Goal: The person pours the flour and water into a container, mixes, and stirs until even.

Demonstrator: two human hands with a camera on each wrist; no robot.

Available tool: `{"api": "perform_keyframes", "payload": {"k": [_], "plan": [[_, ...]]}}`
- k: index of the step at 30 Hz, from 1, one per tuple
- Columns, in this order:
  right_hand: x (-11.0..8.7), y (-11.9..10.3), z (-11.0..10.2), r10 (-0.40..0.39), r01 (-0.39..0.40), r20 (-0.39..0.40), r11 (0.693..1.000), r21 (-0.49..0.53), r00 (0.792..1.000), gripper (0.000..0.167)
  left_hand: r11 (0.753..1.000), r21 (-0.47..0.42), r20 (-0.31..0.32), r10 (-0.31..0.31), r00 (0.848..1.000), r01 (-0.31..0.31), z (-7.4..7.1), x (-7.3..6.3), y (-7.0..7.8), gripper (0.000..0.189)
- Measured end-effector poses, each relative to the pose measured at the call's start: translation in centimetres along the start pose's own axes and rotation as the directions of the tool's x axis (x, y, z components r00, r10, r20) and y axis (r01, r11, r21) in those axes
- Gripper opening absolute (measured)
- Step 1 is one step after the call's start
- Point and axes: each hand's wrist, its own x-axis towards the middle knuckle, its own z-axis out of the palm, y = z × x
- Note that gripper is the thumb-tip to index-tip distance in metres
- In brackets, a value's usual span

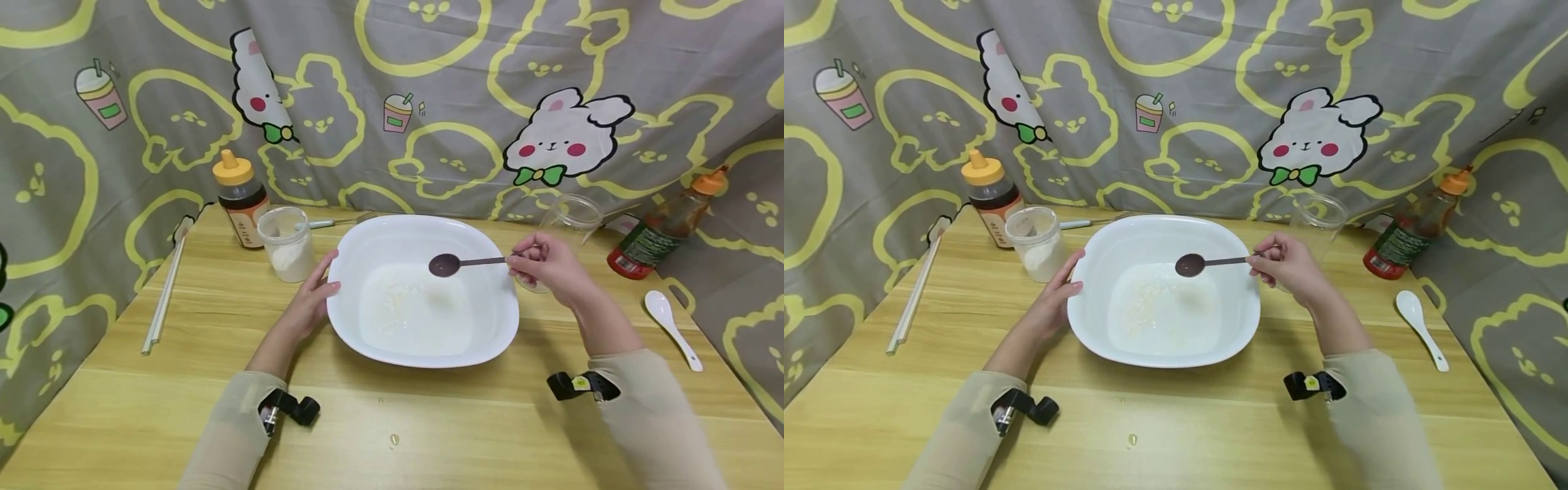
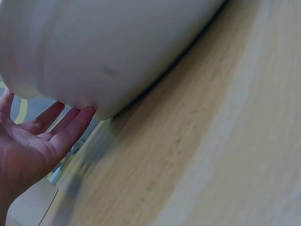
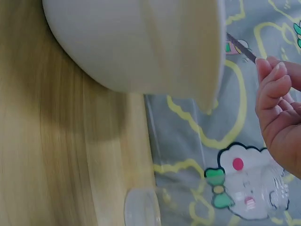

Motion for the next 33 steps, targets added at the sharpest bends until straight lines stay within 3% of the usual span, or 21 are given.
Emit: {"api": "perform_keyframes", "payload": {"k": [9,21,27,33], "plan": [[3.0,0.2,3.2,0.024,-0.002,0.086,0.967,-0.254,0.996,0.022,1.000,-0.007,-0.009,0.001,1.000,-0.001,0.0,-0.1,0.0,0.063],[4.6,0.5,6.3,0.003,0.074,0.186,0.912,-0.403,0.983,0.015,1.000,0.012,-0.017,-0.006,1.000,0.007,0.0,0.0,0.1,0.063],[4.2,0.6,6.4,0.006,0.136,0.303,0.885,-0.446,0.953,0.012,1.000,0.016,-0.012,-0.008,1.000,0.009,0.0,0.0,0.1,0.064],[3.3,0.4,5.0,0.018,0.204,0.408,0.845,-0.494,0.913,0.010,1.000,0.012,-0.017,-0.013,1.000,0.013,0.2,0.0,0.2,0.065]]}}
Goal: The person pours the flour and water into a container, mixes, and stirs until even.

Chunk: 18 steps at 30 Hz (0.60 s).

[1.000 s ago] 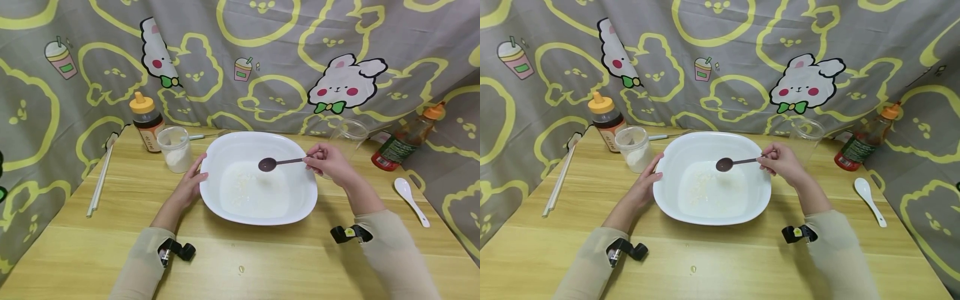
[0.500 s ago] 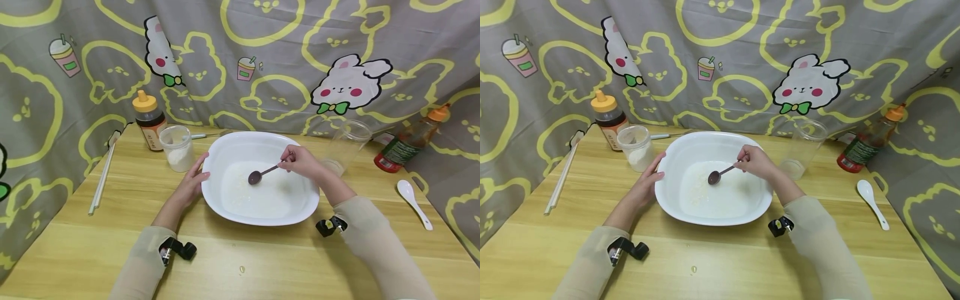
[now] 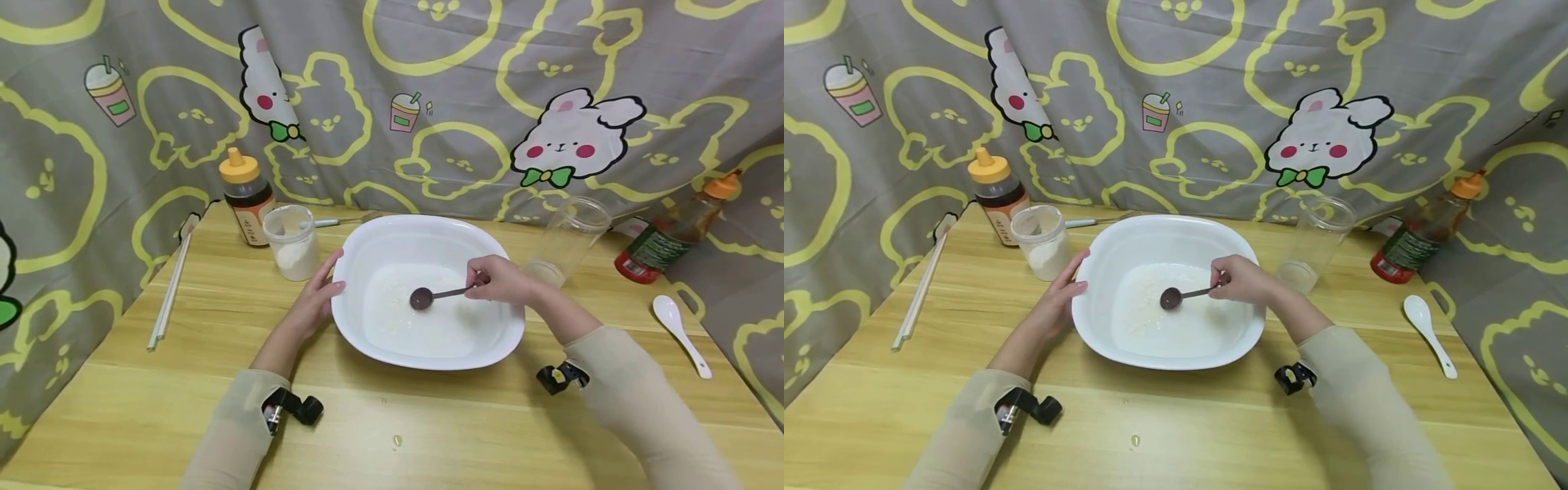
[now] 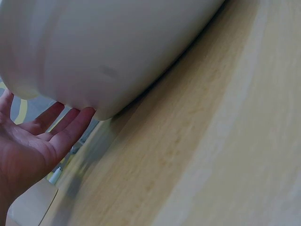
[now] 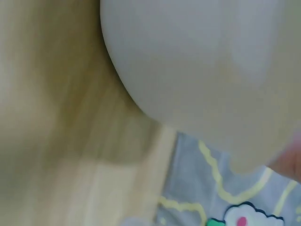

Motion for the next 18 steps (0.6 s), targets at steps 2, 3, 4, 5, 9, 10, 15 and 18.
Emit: {"api": "perform_keyframes", "payload": {"k": [2,3,4,5,9,10,15,18], "plan": [[-0.3,0.1,-0.7,0.003,-0.003,-0.006,0.998,-0.056,1.000,0.010,1.000,-0.004,-0.005,-0.002,1.000,0.002,0.0,0.0,0.0,0.065],[-0.4,0.0,-1.0,0.009,-0.010,-0.017,0.996,-0.084,1.000,0.010,1.000,-0.006,-0.006,-0.003,1.000,0.003,0.0,0.0,0.0,0.065],[-0.4,0.1,-1.3,0.018,-0.022,-0.034,0.993,-0.113,0.999,0.009,1.000,-0.006,-0.006,-0.004,1.000,0.004,0.0,0.0,0.0,0.065],[-0.3,0.1,-1.5,0.031,-0.038,-0.054,0.990,-0.135,0.998,0.009,1.000,-0.007,-0.005,-0.003,1.000,0.003,0.0,0.0,0.0,0.065],[0.6,0.2,-1.6,0.087,-0.107,-0.141,0.985,-0.137,0.986,0.007,1.000,-0.011,-0.007,0.007,1.000,-0.007,0.0,0.0,0.0,0.065],[1.0,0.2,-1.5,0.107,-0.126,-0.159,0.985,-0.118,0.982,0.007,1.000,-0.010,-0.005,0.010,1.000,-0.010,0.0,0.0,0.0,0.065],[2.9,0.2,-0.4,0.178,-0.173,-0.171,0.984,0.045,0.969,0.010,1.000,-0.007,0.000,0.009,1.000,-0.009,0.1,0.0,-0.1,0.065],[3.8,0.2,0.4,0.207,-0.190,-0.122,0.972,0.140,0.971,0.010,1.000,0.000,-0.005,0.003,1.000,-0.003,0.1,0.0,-0.1,0.065]]}}
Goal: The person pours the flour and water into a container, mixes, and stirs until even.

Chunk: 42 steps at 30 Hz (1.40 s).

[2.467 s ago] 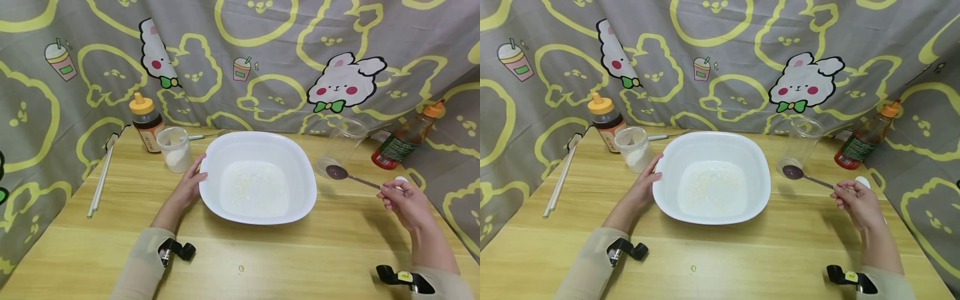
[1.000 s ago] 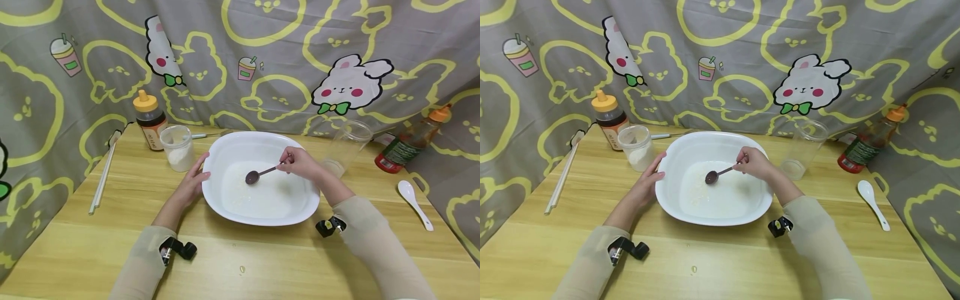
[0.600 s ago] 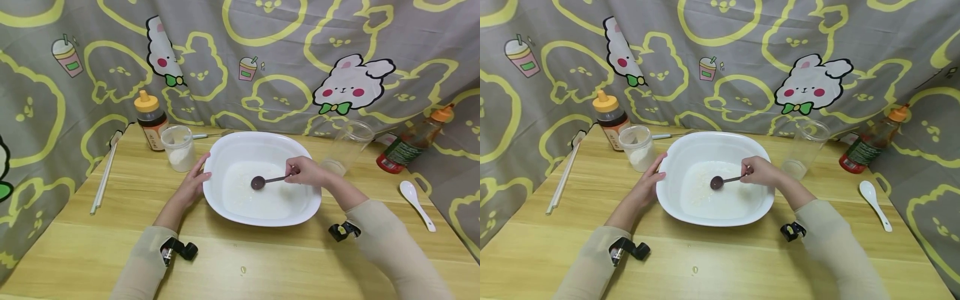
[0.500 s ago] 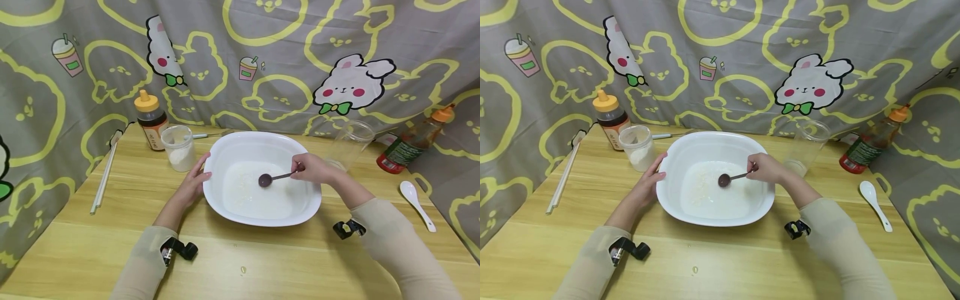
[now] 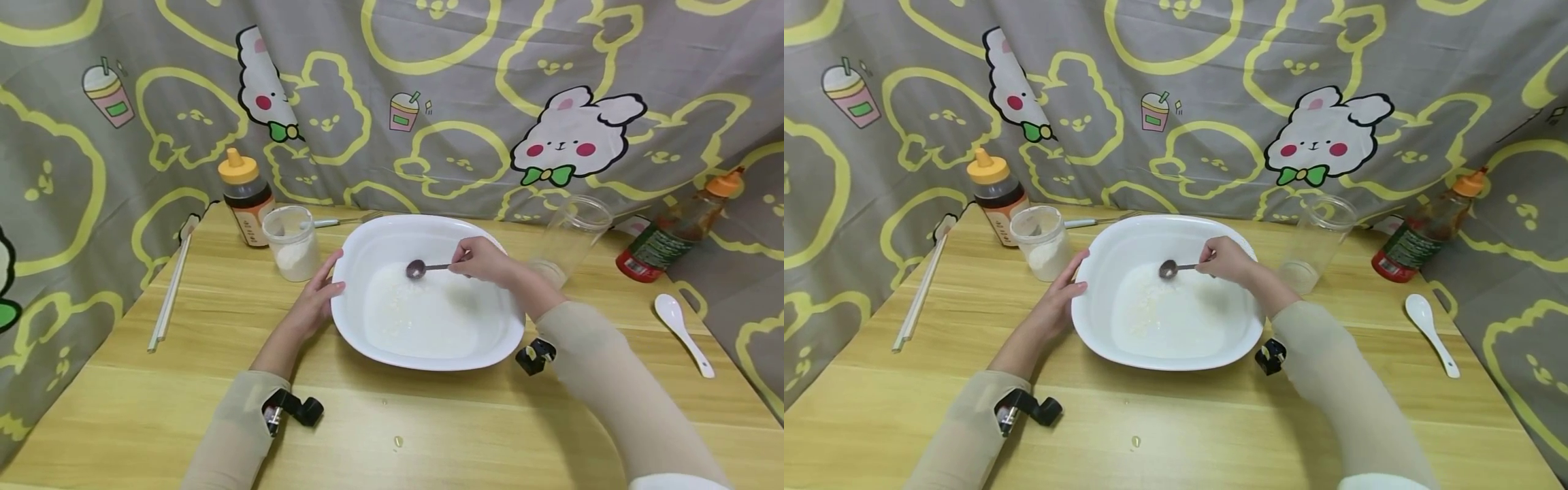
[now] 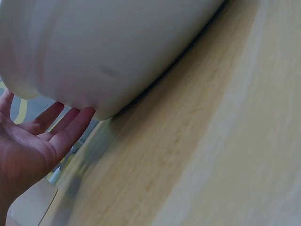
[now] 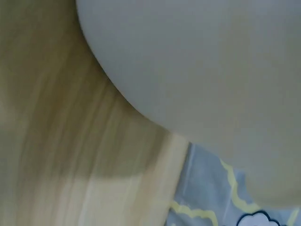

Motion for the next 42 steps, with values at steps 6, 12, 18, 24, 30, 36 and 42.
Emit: {"api": "perform_keyframes", "payload": {"k": [6,12,18,24,30,36,42], "plan": [[-0.3,-0.7,1.5,0.021,-0.035,0.150,0.995,0.093,0.988,0.009,1.000,0.005,0.006,0.005,1.000,-0.005,0.0,0.0,0.0,0.065],[-1.9,-0.8,1.1,0.025,-0.041,0.212,0.996,0.074,0.977,0.007,1.000,0.003,0.000,0.000,1.000,0.000,0.0,-0.1,0.0,0.064],[-3.1,-0.3,-0.5,0.026,-0.021,0.110,0.999,-0.042,0.994,0.008,1.000,-0.002,0.004,0.004,1.000,-0.004,-0.1,-0.1,-0.1,0.065],[-2.4,0.1,-0.8,0.072,-0.072,0.003,0.996,-0.053,0.997,0.009,1.000,0.001,0.006,0.008,1.000,-0.008,-0.3,-0.1,-0.2,0.064],[-1.1,-0.2,0.8,0.093,-0.094,0.019,0.995,0.038,0.995,0.011,1.000,-0.004,0.007,0.006,1.000,-0.006,-0.3,0.0,-0.3,0.064],[-1.8,-1.0,1.5,0.086,-0.098,0.164,0.993,0.067,0.983,0.009,1.000,-0.010,0.010,0.005,1.000,-0.005,-0.1,0.0,-0.3,0.064],[-3.7,-0.5,-0.6,0.019,-0.011,0.212,0.999,-0.040,0.977,0.007,1.000,-0.020,-0.001,0.008,1.000,-0.008,-0.1,0.1,-0.2,0.063]]}}
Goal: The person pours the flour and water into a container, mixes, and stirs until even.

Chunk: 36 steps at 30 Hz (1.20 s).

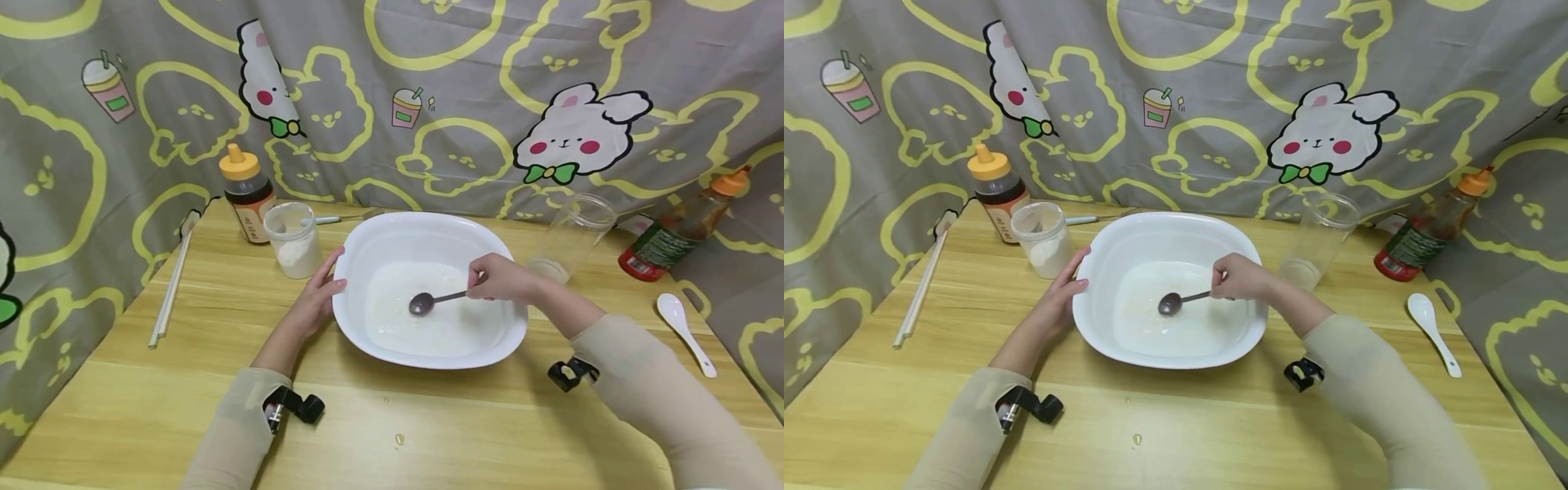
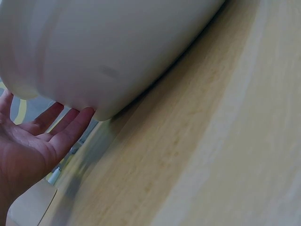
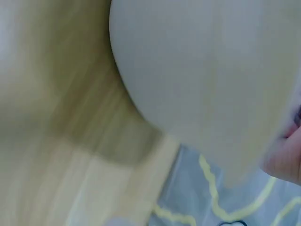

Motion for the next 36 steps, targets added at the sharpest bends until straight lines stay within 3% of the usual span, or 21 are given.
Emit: {"api": "perform_keyframes", "payload": {"k": [8,12,17,23,29,33,36], "plan": [[-1.5,0.7,-2.8,0.042,-0.065,-0.155,0.986,-0.151,0.987,0.007,1.000,0.003,0.007,-0.003,1.000,0.002,0.0,0.0,0.1,0.063],[-0.2,0.9,-2.8,0.032,-0.075,-0.246,0.983,-0.166,0.969,0.007,1.000,0.005,0.013,0.001,1.000,-0.001,0.0,-0.1,0.1,0.063],[2.2,0.2,-1.2,-0.075,0.008,-0.296,0.975,-0.220,0.952,0.009,1.000,-0.002,0.008,-0.001,1.000,0.001,0.1,-0.2,0.1,0.063],[3.7,-1.7,1.7,-0.112,0.095,-0.196,0.991,-0.095,0.974,0.009,1.000,0.002,0.001,0.005,1.000,-0.005,0.2,-0.3,0.1,0.064],[2.3,-2.4,3.0,-0.103,0.103,-0.002,0.994,0.047,0.995,0.006,1.000,-0.002,0.006,0.011,1.000,-0.011,0.2,-0.2,0.1,0.064],[0.5,-1.7,2.3,-0.131,0.129,0.081,0.991,0.027,0.988,0.007,1.000,-0.001,0.004,0.010,1.000,-0.010,0.3,-0.2,0.1,0.064],[-1.0,-0.9,1.1,-0.145,0.149,0.084,0.988,-0.044,0.986,0.009,1.000,0.000,0.003,0.005,1.000,-0.005,0.2,-0.2,0.2,0.064]]}}
